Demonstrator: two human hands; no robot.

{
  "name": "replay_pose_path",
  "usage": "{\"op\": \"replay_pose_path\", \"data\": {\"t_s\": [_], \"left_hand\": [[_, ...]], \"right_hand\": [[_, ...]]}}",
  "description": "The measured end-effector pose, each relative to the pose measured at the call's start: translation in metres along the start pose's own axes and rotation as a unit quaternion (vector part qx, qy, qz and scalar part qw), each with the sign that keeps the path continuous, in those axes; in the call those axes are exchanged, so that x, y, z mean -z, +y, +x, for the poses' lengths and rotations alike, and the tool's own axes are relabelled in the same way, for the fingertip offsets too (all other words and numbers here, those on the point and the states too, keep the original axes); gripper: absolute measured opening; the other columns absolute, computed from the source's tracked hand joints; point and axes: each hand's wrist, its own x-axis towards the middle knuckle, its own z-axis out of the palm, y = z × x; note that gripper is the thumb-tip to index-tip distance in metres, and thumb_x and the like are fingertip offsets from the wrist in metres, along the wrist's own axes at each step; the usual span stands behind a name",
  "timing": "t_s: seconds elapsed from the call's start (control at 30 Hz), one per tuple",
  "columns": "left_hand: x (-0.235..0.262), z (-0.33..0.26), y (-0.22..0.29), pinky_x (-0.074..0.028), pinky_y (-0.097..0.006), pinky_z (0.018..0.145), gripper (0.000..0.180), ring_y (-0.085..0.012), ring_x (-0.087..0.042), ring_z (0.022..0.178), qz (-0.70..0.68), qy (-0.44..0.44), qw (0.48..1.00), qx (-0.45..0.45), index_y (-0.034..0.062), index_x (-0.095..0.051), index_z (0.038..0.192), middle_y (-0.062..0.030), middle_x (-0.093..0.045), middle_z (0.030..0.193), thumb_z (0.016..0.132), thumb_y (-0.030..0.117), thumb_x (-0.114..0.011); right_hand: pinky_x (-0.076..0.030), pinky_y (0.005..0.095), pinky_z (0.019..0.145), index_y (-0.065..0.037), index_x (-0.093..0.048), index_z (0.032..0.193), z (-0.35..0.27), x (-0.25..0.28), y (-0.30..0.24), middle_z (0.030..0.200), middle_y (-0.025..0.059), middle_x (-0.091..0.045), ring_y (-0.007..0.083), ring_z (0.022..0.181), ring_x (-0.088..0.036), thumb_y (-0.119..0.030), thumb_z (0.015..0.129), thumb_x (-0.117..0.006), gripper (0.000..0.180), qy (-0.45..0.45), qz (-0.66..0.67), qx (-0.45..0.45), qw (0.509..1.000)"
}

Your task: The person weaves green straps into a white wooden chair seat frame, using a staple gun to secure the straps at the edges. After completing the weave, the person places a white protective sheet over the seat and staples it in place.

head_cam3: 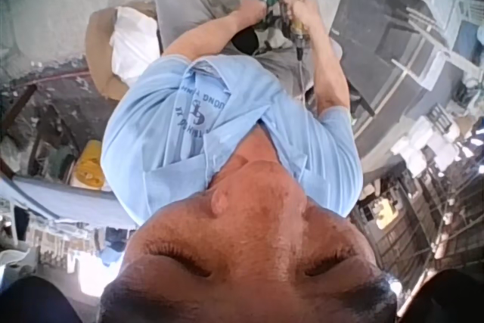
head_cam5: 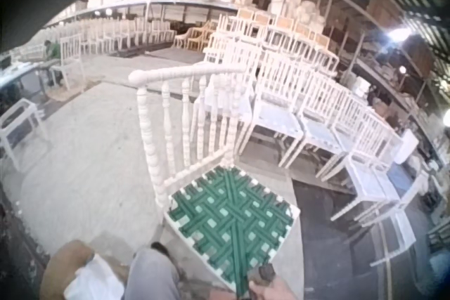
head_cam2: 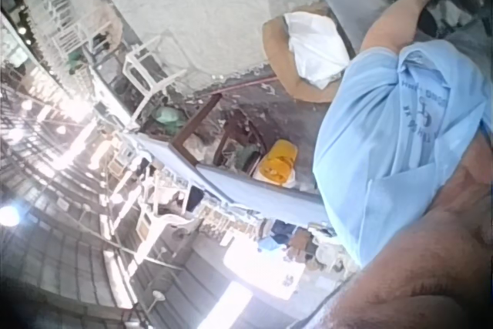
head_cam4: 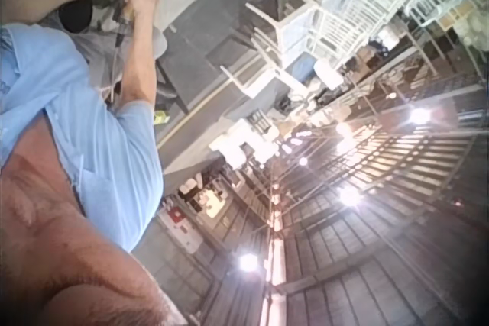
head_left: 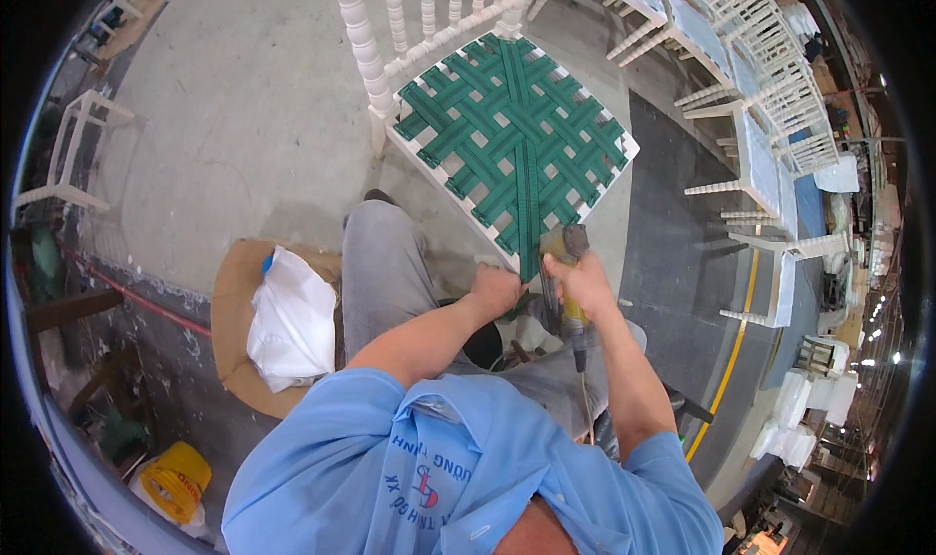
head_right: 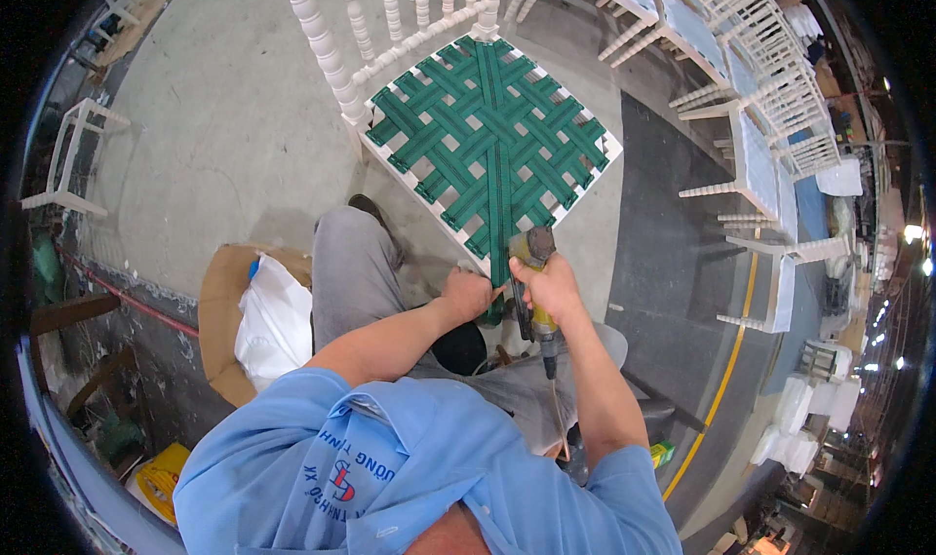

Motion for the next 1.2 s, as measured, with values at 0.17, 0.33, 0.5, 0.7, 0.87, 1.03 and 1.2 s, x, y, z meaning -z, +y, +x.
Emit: {"op": "replay_pose_path", "data": {"t_s": [0.17, 0.33, 0.5, 0.7, 0.87, 1.03, 1.2], "left_hand": [[-0.003, 0.001, -0.002, -0.050, -0.049, 0.085, 0.049, -0.0338, -0.072, 0.094, 0.003, -0.001, 1.000, 0.007, 0.0098, -0.079, 0.092, -0.0141, -0.076, 0.093, 0.100, 0.052, -0.055], [-0.003, 0.002, 0.001, -0.050, -0.050, 0.086, 0.048, -0.0321, -0.073, 0.092, 0.012, 0.008, 1.000, 0.014, 0.0110, -0.079, 0.094, -0.0127, -0.077, 0.094, 0.099, 0.053, -0.056], [0.006, 0.003, 0.006, -0.043, -0.060, 0.102, 0.052, -0.0330, -0.074, 0.097, -0.029, -0.046, 0.998, 0.031, 0.0102, -0.079, 0.098, -0.0167, -0.077, 0.100, 0.103, 0.052, -0.048], [0.013, 0.001, 0.010, -0.053, -0.049, 0.092, 0.050, -0.0367, -0.074, 0.098, -0.174, -0.091, 0.972, 0.127, 0.0029, -0.077, 0.100, -0.0237, -0.075, 0.102, 0.102, 0.047, -0.055], [0.058, 0.006, -0.007, -0.057, -0.038, 0.077, 0.036, -0.0219, -0.071, 0.084, -0.497, -0.123, 0.855, 0.081, -0.0019, -0.074, 0.103, -0.0134, -0.076, 0.094, 0.101, 0.033, -0.063], [0.132, 0.047, -0.020, -0.055, -0.033, 0.060, 0.033, -0.0164, -0.068, 0.074, -0.622, -0.106, 0.764, 0.137, -0.0013, -0.072, 0.109, -0.0102, -0.076, 0.100, 0.105, 0.028, -0.058], [0.123, 0.075, -0.030, -0.051, -0.029, 0.052, 0.035, -0.0139, -0.061, 0.062, -0.632, -0.104, 0.753, 0.150, -0.0011, -0.072, 0.106, -0.0083, -0.075, 0.095, 0.107, 0.029, -0.054]], "right_hand": [[-0.045, 0.0312, 0.044, 0.002, -0.067, 0.104, -0.003, -0.008, -0.001, 0.069, 0.0053, -0.063, 0.0140, 0.049, -0.057, -0.025, 0.094, -0.075, 0.030, 0.009, -0.036, 0.001, 0.999], [-0.046, 0.0309, 0.046, 0.001, -0.066, 0.107, -0.003, -0.011, 0.002, 0.081, 0.0066, -0.066, 0.0143, 0.053, -0.057, -0.024, 0.095, -0.074, 0.029, -0.017, -0.034, -0.014, 0.999], [-0.047, 0.0306, 0.046, 0.000, -0.066, 0.101, -0.011, -0.009, 0.002, 0.075, 0.0045, -0.065, 0.0132, 0.052, -0.057, -0.026, 0.095, -0.074, 0.027, -0.011, 0.006, 0.009, 1.000], [-0.047, 0.0300, 0.047, -0.002, -0.067, 0.102, -0.047, 0.014, -0.009, 0.079, 0.0034, -0.066, 0.0119, 0.053, -0.056, -0.026, 0.096, -0.074, 0.026, 0.026, 0.083, 0.030, 0.996], [-0.047, 0.0298, 0.047, 0.000, -0.065, 0.109, -0.069, 0.046, 0.012, 0.091, 0.0061, -0.069, 0.0124, 0.055, -0.057, -0.024, 0.097, -0.072, 0.028, 0.053, 0.114, 0.014, 0.992], [-0.046, 0.0297, 0.047, -0.002, -0.066, 0.102, -0.061, 0.038, 0.024, 0.078, 0.0030, -0.064, 0.0119, 0.054, -0.057, -0.027, 0.096, -0.074, 0.027, 0.041, 0.128, 0.020, 0.991], [-0.047, 0.0297, 0.048, -0.003, -0.065, 0.100, -0.037, 0.023, 0.013, 0.079, 0.0025, -0.064, 0.0123, 0.055, -0.057, -0.027, 0.096, -0.074, 0.026, 0.025, 0.088, 0.008, 0.996]]}}
